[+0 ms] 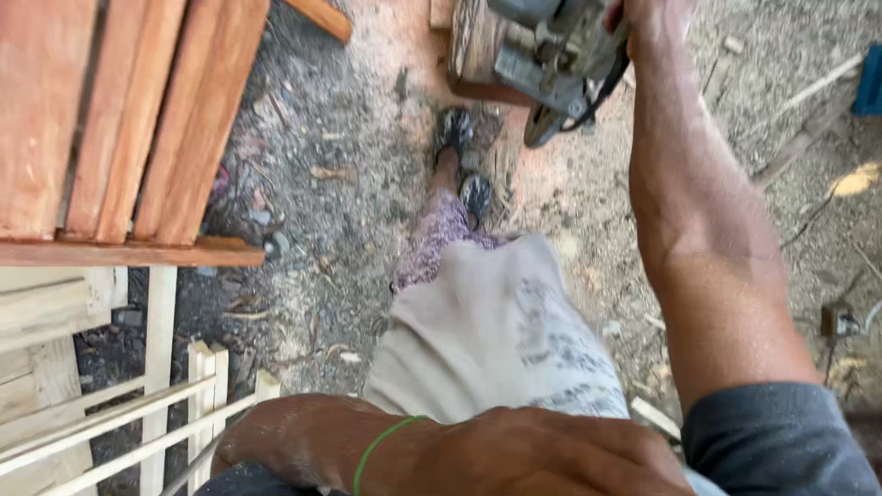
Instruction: The person uses a circular saw to cut a long log placed on the ground. They guide the saw along the length of the log, creating sawdust, and then reposition the saw to continue cutting.
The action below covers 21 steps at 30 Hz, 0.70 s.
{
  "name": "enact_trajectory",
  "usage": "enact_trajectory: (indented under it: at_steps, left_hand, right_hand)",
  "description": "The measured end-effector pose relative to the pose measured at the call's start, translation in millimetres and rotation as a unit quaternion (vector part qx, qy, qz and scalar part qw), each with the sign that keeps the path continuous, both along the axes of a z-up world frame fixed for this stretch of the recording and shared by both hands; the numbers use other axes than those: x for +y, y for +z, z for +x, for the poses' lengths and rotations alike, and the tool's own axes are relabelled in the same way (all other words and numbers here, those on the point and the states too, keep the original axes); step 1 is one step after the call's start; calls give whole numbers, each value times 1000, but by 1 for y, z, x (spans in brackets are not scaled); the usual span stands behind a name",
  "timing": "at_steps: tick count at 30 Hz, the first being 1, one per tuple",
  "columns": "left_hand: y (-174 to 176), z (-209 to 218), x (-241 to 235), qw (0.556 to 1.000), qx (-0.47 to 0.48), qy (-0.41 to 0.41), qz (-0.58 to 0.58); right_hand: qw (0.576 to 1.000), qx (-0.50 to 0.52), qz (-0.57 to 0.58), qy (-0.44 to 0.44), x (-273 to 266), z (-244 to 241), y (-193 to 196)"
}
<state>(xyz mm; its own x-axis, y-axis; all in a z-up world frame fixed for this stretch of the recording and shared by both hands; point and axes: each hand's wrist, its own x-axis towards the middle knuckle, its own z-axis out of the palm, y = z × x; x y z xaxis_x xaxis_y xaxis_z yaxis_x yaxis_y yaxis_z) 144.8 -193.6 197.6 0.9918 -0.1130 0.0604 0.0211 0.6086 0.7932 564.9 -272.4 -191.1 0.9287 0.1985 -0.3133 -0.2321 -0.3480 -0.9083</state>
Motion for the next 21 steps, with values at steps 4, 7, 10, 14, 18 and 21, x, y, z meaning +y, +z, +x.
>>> enact_trajectory:
  at_steps: [4,7,10,14,18,21]
  left_hand:
    - [4,8,3,999,-16,-19,25]
    - [21,32,-1,998,-31,-31,37]
    - [31,54,-3,995,-35,-71,56]
    - [4,64,13,973,-5,-161,166]
    - [-60,92,50,849,-5,-71,524]
    - [-98,112,94,800,32,-51,597]
  right_hand:
    - [998,22,-8,-52,12,-14,38]
    - [990,74,-107,-49,19,-22,56]
    - [988,103,-75,-83,18,-29,59]
    - [985,86,-96,-111,18,-36,67]
    - [981,128,-91,-113,22,-52,76]
    - [978,103,-120,-135,23,-61,86]
